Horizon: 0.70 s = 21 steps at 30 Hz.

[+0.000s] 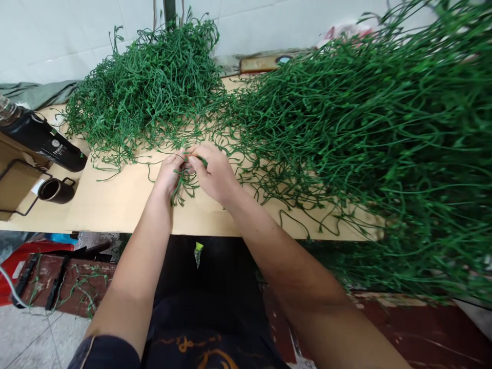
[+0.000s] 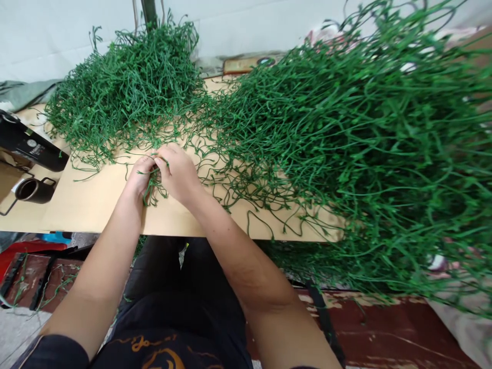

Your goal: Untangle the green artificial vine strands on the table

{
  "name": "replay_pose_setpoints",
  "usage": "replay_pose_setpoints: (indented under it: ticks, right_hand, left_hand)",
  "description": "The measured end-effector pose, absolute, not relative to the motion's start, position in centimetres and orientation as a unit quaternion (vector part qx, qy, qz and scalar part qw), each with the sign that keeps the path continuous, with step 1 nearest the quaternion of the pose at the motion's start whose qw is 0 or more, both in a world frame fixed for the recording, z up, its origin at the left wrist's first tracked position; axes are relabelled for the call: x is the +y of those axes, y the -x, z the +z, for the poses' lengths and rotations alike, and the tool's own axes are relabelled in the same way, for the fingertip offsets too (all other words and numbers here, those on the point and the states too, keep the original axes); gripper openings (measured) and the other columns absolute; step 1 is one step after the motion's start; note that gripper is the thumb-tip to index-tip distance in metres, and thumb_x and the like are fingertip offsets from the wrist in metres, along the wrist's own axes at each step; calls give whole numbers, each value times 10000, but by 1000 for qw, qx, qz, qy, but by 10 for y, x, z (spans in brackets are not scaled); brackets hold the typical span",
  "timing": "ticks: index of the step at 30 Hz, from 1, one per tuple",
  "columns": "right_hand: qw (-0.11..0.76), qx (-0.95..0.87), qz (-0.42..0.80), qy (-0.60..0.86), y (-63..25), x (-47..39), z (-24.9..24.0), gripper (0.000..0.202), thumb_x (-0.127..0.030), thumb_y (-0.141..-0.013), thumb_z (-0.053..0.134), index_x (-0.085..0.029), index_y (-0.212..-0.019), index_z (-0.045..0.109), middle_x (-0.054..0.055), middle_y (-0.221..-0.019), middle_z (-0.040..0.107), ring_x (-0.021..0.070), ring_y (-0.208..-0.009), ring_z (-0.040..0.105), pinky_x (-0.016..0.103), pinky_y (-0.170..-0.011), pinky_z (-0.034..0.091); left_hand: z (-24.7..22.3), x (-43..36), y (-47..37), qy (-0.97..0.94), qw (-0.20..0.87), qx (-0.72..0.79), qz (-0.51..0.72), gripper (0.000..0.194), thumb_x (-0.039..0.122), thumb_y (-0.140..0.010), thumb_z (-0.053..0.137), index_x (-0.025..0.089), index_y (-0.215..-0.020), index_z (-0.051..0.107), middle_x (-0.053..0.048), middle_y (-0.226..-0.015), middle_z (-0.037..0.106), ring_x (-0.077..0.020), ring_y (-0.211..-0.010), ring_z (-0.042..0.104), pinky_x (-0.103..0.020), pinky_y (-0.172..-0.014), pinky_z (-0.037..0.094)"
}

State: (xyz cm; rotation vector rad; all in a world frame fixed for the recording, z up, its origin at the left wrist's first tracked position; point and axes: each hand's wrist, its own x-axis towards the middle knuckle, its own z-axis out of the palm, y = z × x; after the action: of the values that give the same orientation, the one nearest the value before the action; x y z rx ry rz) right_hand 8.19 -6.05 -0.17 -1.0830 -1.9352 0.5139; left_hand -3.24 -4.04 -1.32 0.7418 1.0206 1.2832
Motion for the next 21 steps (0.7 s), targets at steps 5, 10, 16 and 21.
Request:
replay_pose_setpoints:
  ticks: [5, 10, 16, 21]
  right_hand:
    - [382, -802, 218, 405, -79, -63, -7, 279, -285, -903, 284, -196, -799, 527, 87, -881, 604, 192, -850, 546, 323, -789, 419]
    - [394, -815, 174, 388, -79, -95, 1, 223, -239, -874, 291, -212, -724, 454, 58, -710, 542, 178, -676, 490, 304, -647, 386]
    - [367, -880, 104, 284, -91, -120, 28, 190, -152, -821, 361, -209, -696, 493, 45, -687, 511, 159, -658, 449, 291, -601, 362]
    - [385, -726, 27, 569, -173, -72, 17, 206, -401, -803, 584, -202, -748, 588, 92, -777, 544, 226, -802, 502, 404, -720, 387]
  left_hand:
    - [-15, -40, 30, -317, 611, 430, 584, 305, 184, -824, 563, 144, -546, 444, 67, -470, 390, -24, -415, 358, -157, -458, 331]
    - [-13, -35, 29, -298, 585, 451, 604, 353, 212, -872, 496, 161, -542, 383, 57, -473, 395, -35, -442, 392, -155, -510, 398]
    - [-13, -34, 41, -242, 610, 435, 616, 337, 335, -899, 449, 172, -607, 408, 37, -537, 474, -73, -607, 600, -223, -735, 514]
    - [-13, -39, 46, -212, 670, 415, 578, 303, 345, -901, 443, 162, -660, 458, -24, -698, 634, -135, -886, 675, -291, -855, 516]
